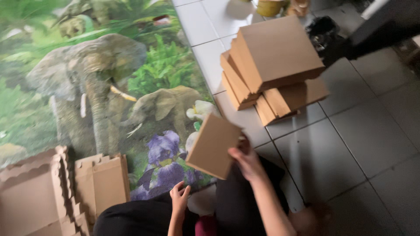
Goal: The person sits on the floor and assembles flat cardboard pieces into small boxes by folding and interlocking the flaps. They handle multiple cardboard pieces, folding them into shape and stacking the finished boxes to the side.
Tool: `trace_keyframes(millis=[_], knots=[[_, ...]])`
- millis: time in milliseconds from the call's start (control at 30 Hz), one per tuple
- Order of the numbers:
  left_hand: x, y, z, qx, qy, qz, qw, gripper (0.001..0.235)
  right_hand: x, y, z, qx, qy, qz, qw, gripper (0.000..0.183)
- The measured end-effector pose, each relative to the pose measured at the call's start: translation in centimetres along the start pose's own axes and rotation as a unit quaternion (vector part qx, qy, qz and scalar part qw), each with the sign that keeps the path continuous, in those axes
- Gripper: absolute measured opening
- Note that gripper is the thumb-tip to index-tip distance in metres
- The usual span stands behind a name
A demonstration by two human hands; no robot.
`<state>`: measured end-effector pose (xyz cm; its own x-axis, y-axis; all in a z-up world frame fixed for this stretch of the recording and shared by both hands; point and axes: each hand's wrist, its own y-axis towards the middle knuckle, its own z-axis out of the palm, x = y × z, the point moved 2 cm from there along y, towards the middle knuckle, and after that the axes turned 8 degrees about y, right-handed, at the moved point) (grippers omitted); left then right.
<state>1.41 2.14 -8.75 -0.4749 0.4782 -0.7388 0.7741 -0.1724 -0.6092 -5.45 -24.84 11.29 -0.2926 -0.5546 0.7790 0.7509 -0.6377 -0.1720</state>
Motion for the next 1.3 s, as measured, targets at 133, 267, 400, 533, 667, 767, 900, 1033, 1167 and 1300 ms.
trace_keyframes(millis=[133,267,400,533,667,767,900,1033,1167,1300], knots=[[1.2,0.6,0.5,0.027,0.044,0.033,0.998,0.039,7.2,-1.4,-7.2,-0.124,-0.049,-0.056,0.990,0.056],[3.4,2.4,0.9,0.008,0.073,0.060,0.995,0.039,14.3,-1.5,-10.5,-0.256,-0.081,-0.162,0.949,0.033],[4.8,3.5,1.1,-0.003,0.084,0.095,0.992,0.038,18.5,-0.7,-9.8,-0.311,-0.053,-0.219,0.923,0.050],[2.7,1.8,0.9,0.016,0.081,0.047,0.995,0.036,19.1,1.1,-9.5,-0.322,-0.033,-0.243,0.914,0.055],[2.8,2.0,0.8,0.004,0.076,0.075,0.994,0.036,20.0,2.5,-7.8,-0.315,-0.093,-0.233,0.915,0.047],[2.4,1.7,0.8,0.012,0.060,0.069,0.996,0.035,20.4,3.6,-7.7,-0.303,-0.109,-0.234,0.917,0.041],[2.3,1.7,0.8,0.010,0.049,0.068,0.996,0.034,20.7,4.9,-7.7,-0.276,-0.132,-0.237,0.922,0.023],[2.4,1.7,0.8,0.013,0.049,0.073,0.996,0.034,20.9,5.8,-8.2,-0.299,-0.170,-0.222,0.912,0.041],[2.4,1.6,0.8,0.017,0.047,0.072,0.996,0.035,20.2,7.0,-10.5,-0.299,-0.159,-0.204,0.918,0.047],[2.3,1.5,0.7,0.022,0.040,0.085,0.995,0.034,19.8,6.6,-11.3,-0.255,-0.113,-0.196,0.940,0.055]])
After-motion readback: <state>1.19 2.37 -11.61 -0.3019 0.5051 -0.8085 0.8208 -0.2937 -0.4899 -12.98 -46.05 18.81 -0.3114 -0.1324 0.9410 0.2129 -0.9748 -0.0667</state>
